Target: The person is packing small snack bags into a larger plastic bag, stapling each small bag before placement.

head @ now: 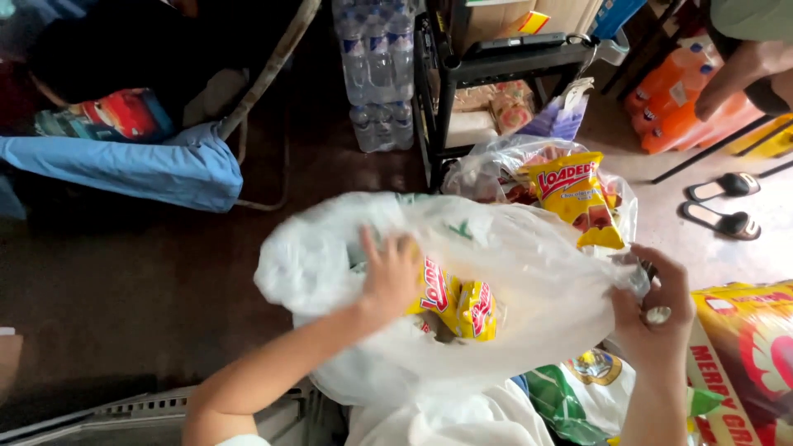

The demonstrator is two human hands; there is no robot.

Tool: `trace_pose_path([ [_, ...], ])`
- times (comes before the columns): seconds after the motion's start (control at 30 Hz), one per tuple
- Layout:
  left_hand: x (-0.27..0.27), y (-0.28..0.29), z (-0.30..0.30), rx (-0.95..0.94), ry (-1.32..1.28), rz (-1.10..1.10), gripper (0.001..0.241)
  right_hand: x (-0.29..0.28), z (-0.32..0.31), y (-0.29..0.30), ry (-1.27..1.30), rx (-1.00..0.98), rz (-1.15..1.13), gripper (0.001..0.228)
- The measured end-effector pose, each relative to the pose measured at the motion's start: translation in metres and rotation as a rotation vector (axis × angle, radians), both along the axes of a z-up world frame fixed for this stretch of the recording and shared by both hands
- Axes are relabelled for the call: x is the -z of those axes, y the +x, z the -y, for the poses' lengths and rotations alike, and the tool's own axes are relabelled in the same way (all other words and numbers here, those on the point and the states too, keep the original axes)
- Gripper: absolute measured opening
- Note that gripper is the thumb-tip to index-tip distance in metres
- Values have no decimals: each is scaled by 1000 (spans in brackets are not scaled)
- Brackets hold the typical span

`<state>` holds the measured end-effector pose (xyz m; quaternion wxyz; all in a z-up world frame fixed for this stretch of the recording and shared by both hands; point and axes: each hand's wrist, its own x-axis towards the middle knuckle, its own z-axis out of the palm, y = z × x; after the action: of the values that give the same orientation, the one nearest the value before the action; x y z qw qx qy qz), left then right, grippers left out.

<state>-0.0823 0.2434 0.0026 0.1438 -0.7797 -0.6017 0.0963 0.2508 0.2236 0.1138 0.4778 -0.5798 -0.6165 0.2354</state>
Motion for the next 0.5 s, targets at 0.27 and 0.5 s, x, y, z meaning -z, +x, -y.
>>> trace_pose_path([
  [0.27, -73, -23, -34, -83, 226, -35, 110, -37, 14, 5, 64, -68, 336, 59],
  [0.5, -77, 12, 56, 551, -749, 353, 96, -46, 19, 2, 127, -15, -129, 77],
])
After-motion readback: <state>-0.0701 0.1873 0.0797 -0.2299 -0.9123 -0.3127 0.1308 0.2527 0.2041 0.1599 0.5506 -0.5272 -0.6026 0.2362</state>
